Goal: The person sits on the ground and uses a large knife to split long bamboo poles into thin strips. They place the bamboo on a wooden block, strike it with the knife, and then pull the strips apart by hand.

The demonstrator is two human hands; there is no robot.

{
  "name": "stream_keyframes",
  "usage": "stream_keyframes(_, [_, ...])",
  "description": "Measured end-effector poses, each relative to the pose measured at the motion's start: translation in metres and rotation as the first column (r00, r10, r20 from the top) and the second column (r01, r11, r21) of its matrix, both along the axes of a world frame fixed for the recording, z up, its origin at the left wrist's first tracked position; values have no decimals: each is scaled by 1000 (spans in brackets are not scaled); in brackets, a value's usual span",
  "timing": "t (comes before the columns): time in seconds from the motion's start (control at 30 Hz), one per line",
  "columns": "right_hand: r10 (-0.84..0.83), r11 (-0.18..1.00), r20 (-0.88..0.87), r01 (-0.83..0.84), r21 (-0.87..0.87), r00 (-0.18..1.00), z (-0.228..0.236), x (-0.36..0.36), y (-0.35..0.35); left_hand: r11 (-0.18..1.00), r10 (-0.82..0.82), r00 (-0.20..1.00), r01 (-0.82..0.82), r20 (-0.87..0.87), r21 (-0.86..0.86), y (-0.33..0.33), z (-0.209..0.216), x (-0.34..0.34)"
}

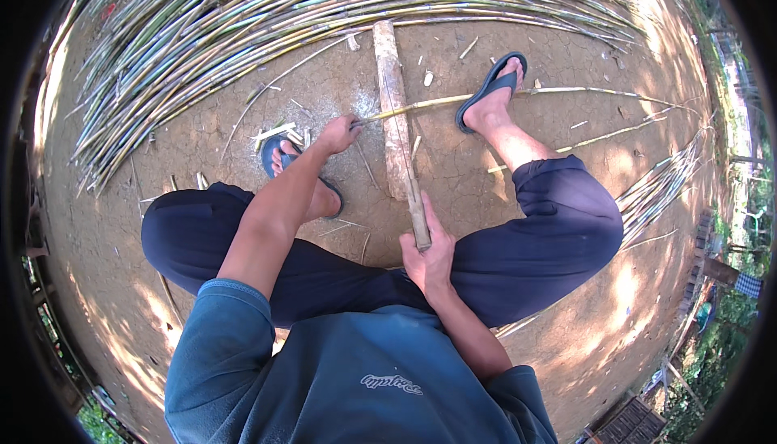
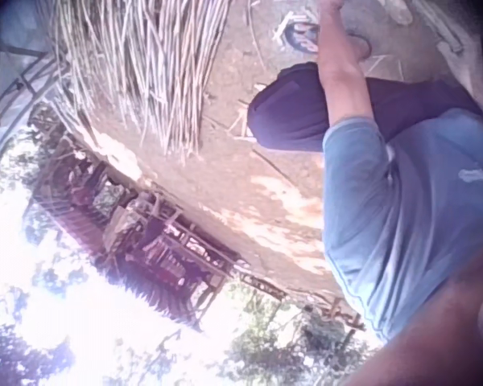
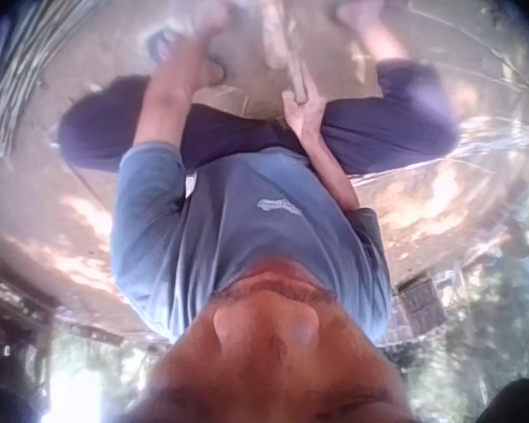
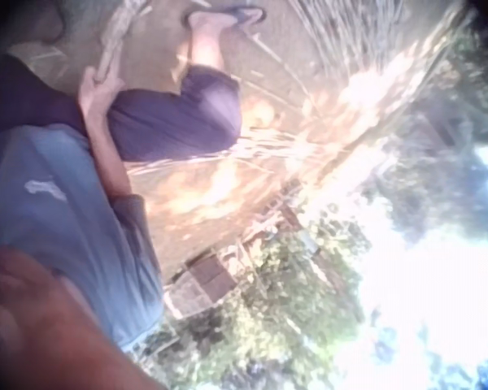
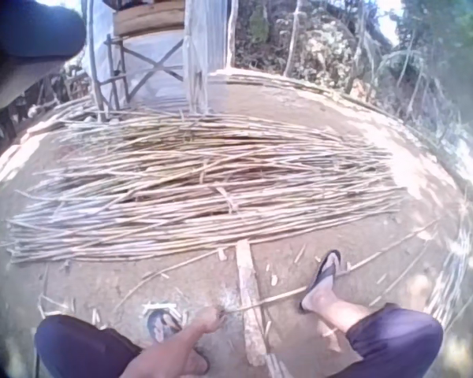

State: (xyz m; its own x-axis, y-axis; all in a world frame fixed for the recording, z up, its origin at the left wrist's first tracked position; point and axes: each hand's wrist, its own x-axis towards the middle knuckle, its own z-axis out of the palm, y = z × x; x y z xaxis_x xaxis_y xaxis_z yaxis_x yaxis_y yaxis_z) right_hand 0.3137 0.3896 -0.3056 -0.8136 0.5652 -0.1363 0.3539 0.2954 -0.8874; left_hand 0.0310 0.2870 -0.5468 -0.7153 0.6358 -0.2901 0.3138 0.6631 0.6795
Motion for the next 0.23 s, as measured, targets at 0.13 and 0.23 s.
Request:
stream_keyframes(0.13, [23,999,81,-20,-35,996,-30,-22,0,981,-47,995,30,-89,-190,17,7,-13])
stream_keyframes(0.23, [60,992,97,-48,-119,994,-51,-30,7,938,-52,996,22,-78,-345,22,1,-14])
